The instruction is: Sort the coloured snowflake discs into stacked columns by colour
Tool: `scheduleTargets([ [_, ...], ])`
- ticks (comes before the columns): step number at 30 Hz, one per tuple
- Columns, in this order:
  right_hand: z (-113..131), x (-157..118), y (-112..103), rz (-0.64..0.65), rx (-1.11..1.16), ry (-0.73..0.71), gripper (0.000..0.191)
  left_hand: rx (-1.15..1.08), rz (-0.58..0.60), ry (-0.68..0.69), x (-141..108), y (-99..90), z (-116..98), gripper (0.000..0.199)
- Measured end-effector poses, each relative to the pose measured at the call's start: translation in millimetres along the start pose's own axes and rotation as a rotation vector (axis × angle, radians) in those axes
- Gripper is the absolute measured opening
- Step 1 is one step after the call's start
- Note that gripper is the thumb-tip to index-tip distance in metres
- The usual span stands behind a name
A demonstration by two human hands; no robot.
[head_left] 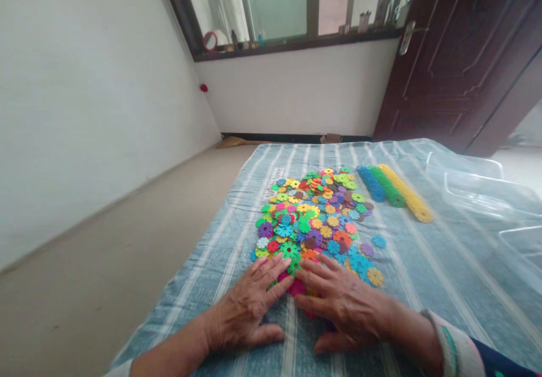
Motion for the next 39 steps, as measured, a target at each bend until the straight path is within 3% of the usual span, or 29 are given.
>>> scheduleTargets([
  [4, -12.6, -2.6, 5.8, -0.031, -0.122, 0.046, 0.055, 0.089, -0.046, -0.008, 13.8, 5.8, 11.6, 0.063],
  [8, -35.8, 3.6, 3.5, -0.129, -0.229, 0.082, 0.039, 0.101, -0.091, -0.017, 43.7, 10.0, 26.7, 0.058],
  [13, -84.5, 14.7, -4.6, -0.189, -0.357, 0.121, 0.026, 0.095, -0.162, -0.121, 97.7, 13.5, 46.9, 0.051],
  [18, -140.4, 15.9, -19.4, -0.226, -0.455, 0.271, 0.025, 0.106, -0.256, -0.255, 151.5, 14.3, 68.8, 0.04],
  [22, -161.9, 5.0, -34.9, -0.284, -0.464, 0.386, 0.029, 0.025, -0.377, -0.253, 165.3, 6.5, 85.4, 0.037],
  [27, -152.3, -22.3, -47.9, -0.404, -0.417, 0.453, 0.025, -0.093, -0.583, -0.281, 130.4, -16.4, 119.8, 0.034],
  [31, -118.7, -27.7, -41.1, -0.346, -0.323, 0.403, 0.021, -0.129, -0.635, -0.399, 101.0, -20.2, 144.4, 0.028],
  [35, -80.0, -19.8, -27.6, -0.226, -0.199, 0.339, 0.019, -0.113, -0.652, -0.434, 95.7, -14.0, 146.1, 0.025],
  [39, -64.3, -16.3, -18.6, -0.117, -0.135, 0.355, 0.032, -0.096, -0.659, -0.405, 100.4, -12.7, 138.9, 0.02],
])
Point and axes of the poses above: each hand's wrist, its own x-axis towards the middle knuckle, its own y-axis out of the palm, z = x × y, the point moved 7 cm from there along x, towards the middle knuckle, and after that the axes turned 10 degrees about -y, right-handed, at the moved point
